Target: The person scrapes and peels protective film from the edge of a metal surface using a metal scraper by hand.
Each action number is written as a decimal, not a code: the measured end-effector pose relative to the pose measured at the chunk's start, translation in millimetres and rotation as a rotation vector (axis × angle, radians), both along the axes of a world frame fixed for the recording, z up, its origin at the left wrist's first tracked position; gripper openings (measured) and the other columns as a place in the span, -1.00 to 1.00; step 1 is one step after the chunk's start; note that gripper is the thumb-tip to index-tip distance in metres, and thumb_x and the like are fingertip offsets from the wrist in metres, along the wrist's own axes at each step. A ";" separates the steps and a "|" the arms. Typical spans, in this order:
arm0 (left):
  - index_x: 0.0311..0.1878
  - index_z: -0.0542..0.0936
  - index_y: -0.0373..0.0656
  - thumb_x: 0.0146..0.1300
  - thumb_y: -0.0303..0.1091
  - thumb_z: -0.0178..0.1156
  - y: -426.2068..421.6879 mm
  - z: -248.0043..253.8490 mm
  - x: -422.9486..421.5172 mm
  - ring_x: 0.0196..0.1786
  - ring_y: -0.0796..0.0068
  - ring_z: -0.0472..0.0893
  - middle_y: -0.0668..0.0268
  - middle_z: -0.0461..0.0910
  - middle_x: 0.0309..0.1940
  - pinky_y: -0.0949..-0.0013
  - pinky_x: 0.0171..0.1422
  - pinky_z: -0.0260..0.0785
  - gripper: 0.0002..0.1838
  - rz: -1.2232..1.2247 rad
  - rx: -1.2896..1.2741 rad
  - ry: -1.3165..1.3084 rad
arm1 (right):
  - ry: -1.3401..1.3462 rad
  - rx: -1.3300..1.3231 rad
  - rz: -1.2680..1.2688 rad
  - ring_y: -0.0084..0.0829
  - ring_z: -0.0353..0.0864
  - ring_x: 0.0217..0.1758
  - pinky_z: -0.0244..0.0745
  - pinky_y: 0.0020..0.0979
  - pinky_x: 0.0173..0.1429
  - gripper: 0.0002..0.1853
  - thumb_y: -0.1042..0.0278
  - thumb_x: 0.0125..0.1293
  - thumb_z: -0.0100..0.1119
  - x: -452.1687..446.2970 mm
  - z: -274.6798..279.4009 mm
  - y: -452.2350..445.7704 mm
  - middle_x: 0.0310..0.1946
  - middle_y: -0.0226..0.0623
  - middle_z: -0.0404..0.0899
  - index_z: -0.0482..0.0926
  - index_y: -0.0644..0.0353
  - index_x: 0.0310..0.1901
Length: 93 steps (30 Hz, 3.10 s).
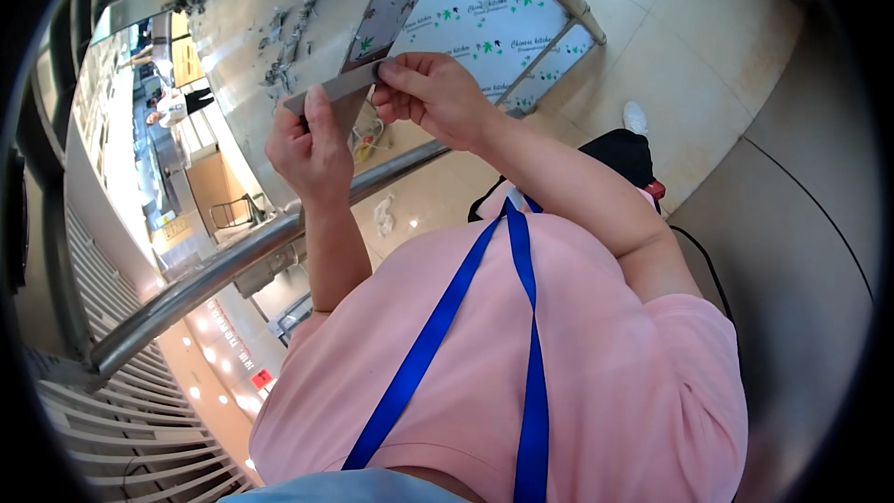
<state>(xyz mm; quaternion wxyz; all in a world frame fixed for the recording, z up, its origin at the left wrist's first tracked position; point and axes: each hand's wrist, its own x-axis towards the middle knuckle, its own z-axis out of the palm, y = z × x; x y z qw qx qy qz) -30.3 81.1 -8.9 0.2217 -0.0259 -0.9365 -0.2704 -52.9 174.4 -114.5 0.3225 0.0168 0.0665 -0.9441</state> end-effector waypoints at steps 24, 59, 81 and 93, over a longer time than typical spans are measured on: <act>-0.52 0.48 -0.29 0.10 -0.43 0.10 8.4 4.1 -0.1 -0.70 0.60 0.30 0.31 0.38 -0.74 0.54 -0.61 0.13 -0.86 0.005 -0.051 -0.031 | -0.105 0.045 -0.063 -0.55 0.35 -0.63 0.30 -0.51 -0.45 -0.82 0.30 0.22 -0.03 -5.2 15.4 8.1 -0.65 -0.36 0.41 0.36 0.22 -0.45; -0.56 0.34 -0.21 0.04 -0.53 -0.01 -22.8 -12.0 15.7 -0.70 0.71 0.24 0.40 0.30 -0.73 0.61 -0.62 0.10 -0.90 0.065 0.762 0.163 | 0.966 1.318 -1.091 -0.36 0.48 -0.41 0.38 -0.46 -0.34 -0.79 0.45 -0.03 0.16 -8.9 7.7 23.6 -0.46 -0.29 0.48 0.45 0.21 -0.30; -0.60 0.31 -0.07 0.10 -0.36 -0.03 -42.8 11.2 4.9 -0.77 0.63 0.17 0.41 0.27 -0.80 0.57 -0.64 -0.03 -0.82 -0.258 1.457 0.056 | 1.080 1.591 -1.347 -0.34 0.48 -0.51 0.41 -0.45 -0.45 -0.91 0.50 -0.13 0.14 -20.1 33.6 28.7 -0.58 -0.33 0.45 0.42 0.19 -0.55; -0.63 0.28 -0.03 0.10 -0.35 -0.03 -40.6 11.0 3.2 -0.77 0.64 0.16 0.43 0.28 -0.81 0.58 -0.64 -0.04 -0.79 -0.251 1.445 0.091 | 1.164 1.686 -1.353 -0.34 0.47 -0.47 0.41 -0.44 -0.44 -0.89 0.51 -0.15 0.12 -21.9 25.8 9.5 -0.56 -0.32 0.43 0.39 0.18 -0.53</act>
